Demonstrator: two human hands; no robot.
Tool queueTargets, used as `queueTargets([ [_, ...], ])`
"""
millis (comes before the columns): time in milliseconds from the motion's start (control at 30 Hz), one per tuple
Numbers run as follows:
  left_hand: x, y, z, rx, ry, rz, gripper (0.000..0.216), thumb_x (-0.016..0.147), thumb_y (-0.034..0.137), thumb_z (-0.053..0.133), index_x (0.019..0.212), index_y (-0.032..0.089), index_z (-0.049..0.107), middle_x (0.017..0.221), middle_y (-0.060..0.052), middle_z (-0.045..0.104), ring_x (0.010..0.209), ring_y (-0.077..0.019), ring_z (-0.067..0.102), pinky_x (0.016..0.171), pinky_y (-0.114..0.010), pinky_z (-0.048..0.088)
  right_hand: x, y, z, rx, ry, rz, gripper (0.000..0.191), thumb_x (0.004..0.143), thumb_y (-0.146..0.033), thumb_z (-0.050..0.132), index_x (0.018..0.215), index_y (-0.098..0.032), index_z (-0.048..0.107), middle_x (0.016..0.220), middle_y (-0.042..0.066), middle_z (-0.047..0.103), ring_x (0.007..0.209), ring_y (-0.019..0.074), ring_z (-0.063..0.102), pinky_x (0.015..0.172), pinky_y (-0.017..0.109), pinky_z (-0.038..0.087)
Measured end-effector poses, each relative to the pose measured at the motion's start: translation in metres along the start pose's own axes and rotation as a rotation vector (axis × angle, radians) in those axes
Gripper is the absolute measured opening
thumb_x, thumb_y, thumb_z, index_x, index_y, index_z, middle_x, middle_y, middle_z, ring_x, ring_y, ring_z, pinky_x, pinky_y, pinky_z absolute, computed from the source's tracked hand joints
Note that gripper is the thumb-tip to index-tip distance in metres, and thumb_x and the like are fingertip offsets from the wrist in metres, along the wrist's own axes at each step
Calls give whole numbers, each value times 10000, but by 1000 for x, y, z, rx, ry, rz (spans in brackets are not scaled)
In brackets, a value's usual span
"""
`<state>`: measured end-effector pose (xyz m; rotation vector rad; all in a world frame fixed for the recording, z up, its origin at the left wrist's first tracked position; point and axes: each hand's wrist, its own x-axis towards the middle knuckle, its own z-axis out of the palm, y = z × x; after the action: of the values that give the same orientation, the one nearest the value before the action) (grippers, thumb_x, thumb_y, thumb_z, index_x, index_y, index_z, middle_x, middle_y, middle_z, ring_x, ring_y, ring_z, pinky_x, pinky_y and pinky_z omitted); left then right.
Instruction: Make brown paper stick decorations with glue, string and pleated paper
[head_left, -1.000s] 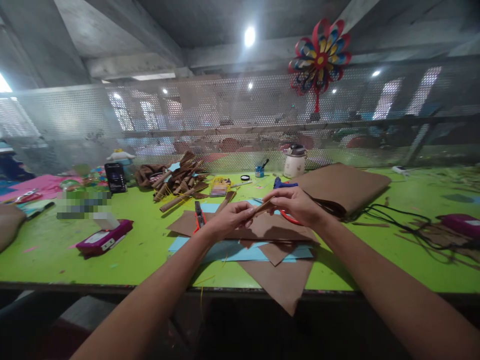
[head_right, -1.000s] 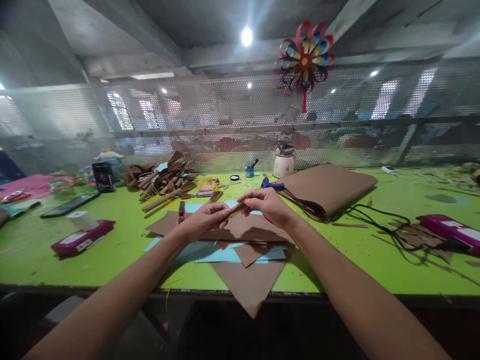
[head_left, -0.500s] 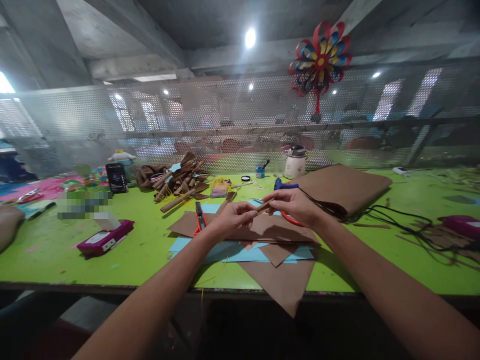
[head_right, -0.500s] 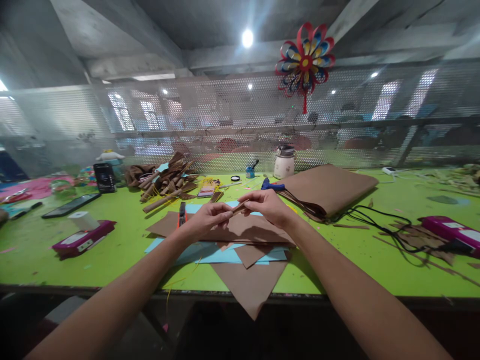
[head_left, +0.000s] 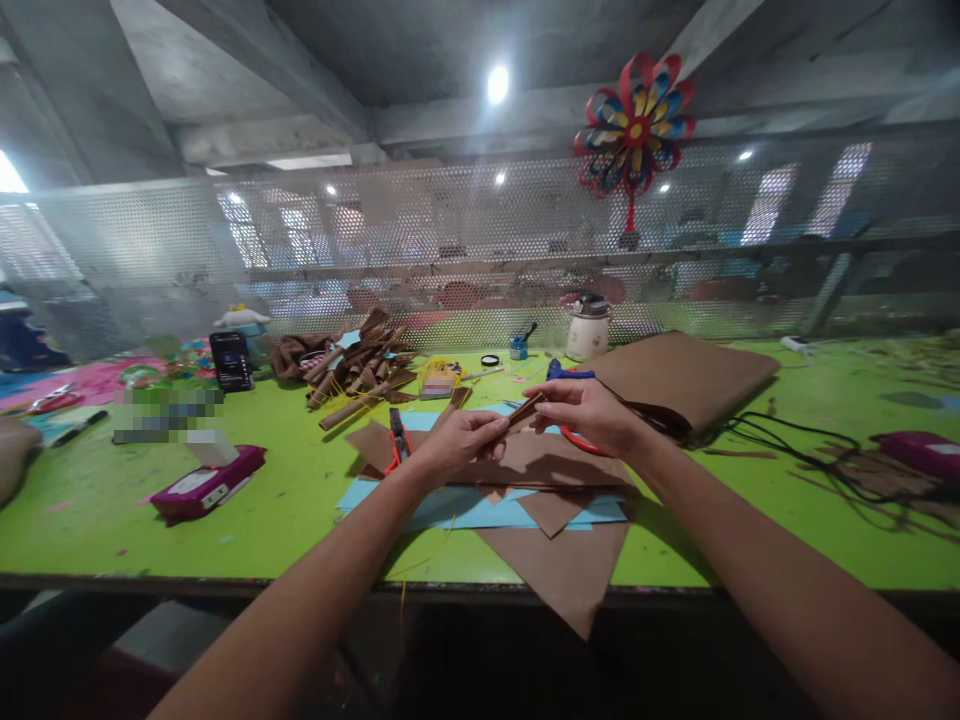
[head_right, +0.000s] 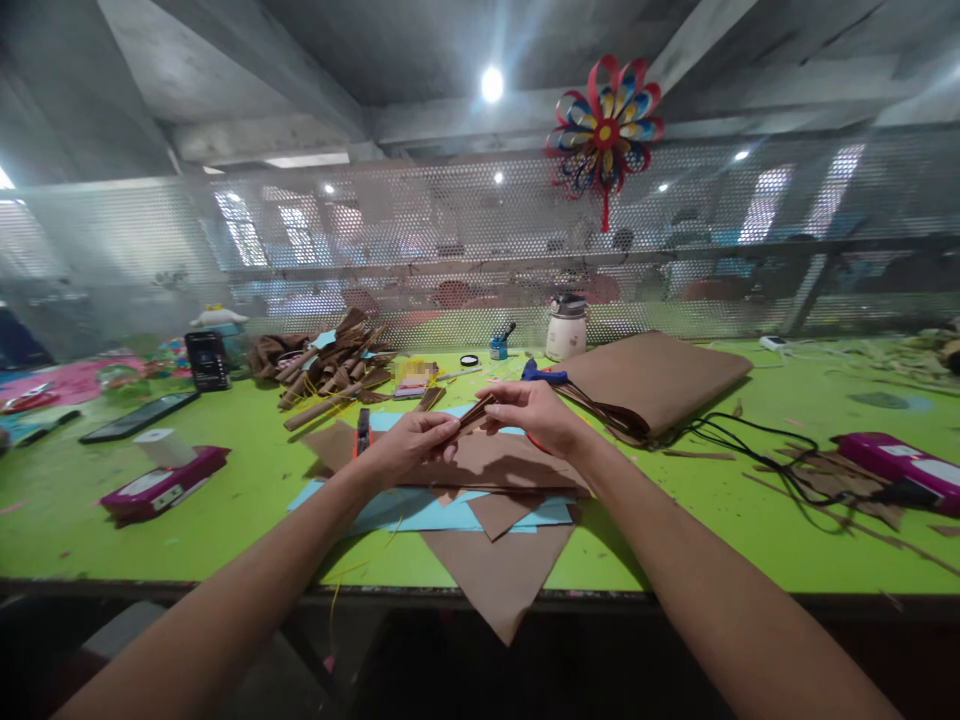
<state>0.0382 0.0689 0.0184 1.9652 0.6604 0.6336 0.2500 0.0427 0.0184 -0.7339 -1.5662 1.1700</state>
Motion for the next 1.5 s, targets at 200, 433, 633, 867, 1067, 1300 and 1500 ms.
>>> queueTargets([
  [200, 0, 0, -2, -55, 14, -18, 410, 810, 494, 433, 665, 128, 548, 579, 3, 520, 480, -68, 369, 480, -205, 264, -2, -8, 2, 97, 15, 12, 322, 724, -274, 635, 1010, -127, 623, 820, 75, 652, 654, 135, 598, 666, 326, 484],
  [433, -1, 1, -2, -107, 7, -24, 401, 822, 474, 431, 657, 125, 538, 573, -3, 519, 480, -62, 367, 478, -203, 258, 2, -5, -3, 133, 15, 14, 256, 744, -339, 615, 868, -118, 651, 779, 65, 639, 627, 126, 588, 628, 301, 482],
  [633, 0, -1, -2, -118, 52, -14, 325, 782, 441, 519, 807, 121, 572, 593, 10, 522, 498, -61, 406, 479, -189, 286, 2, -5, -2, 137, 61, -4, 229, 735, -327, 623, 814, -113, 644, 630, 16, 593, 573, 131, 595, 576, 283, 464],
  [867, 7, -14, -1, 247, 326, 218, 205, 786, 299, 538, 886, 137, 612, 598, 2, 565, 543, -89, 488, 518, -201, 370, 3, -7, -2, 109, 124, 4, 229, 702, -322, 649, 778, -106, 645, 637, 43, 626, 544, 135, 591, 576, 295, 458],
  [1067, 8, -20, -1, 740, 534, 577, 160, 822, 241, 505, 885, 163, 629, 718, -42, 599, 634, -112, 504, 587, -227, 398, 6, -2, -5, 62, 224, 43, 238, 663, -335, 671, 730, -107, 653, 614, 45, 624, 539, 125, 573, 574, 290, 459],
  [1300, 5, -16, -2, 965, 538, 651, 184, 854, 226, 455, 913, 140, 606, 698, -43, 551, 643, -119, 482, 599, -236, 391, 4, -1, -8, 47, 182, 60, 252, 669, -338, 668, 772, -108, 653, 658, 50, 624, 576, 132, 579, 580, 296, 469],
  [1500, 3, -15, -3, 1039, 540, 629, 201, 866, 226, 431, 962, 147, 589, 709, -44, 548, 674, -134, 479, 618, -255, 387, 2, -2, -11, 7, 81, 71, 270, 706, -306, 649, 891, -111, 634, 648, 55, 630, 600, 142, 592, 597, 303, 472],
])
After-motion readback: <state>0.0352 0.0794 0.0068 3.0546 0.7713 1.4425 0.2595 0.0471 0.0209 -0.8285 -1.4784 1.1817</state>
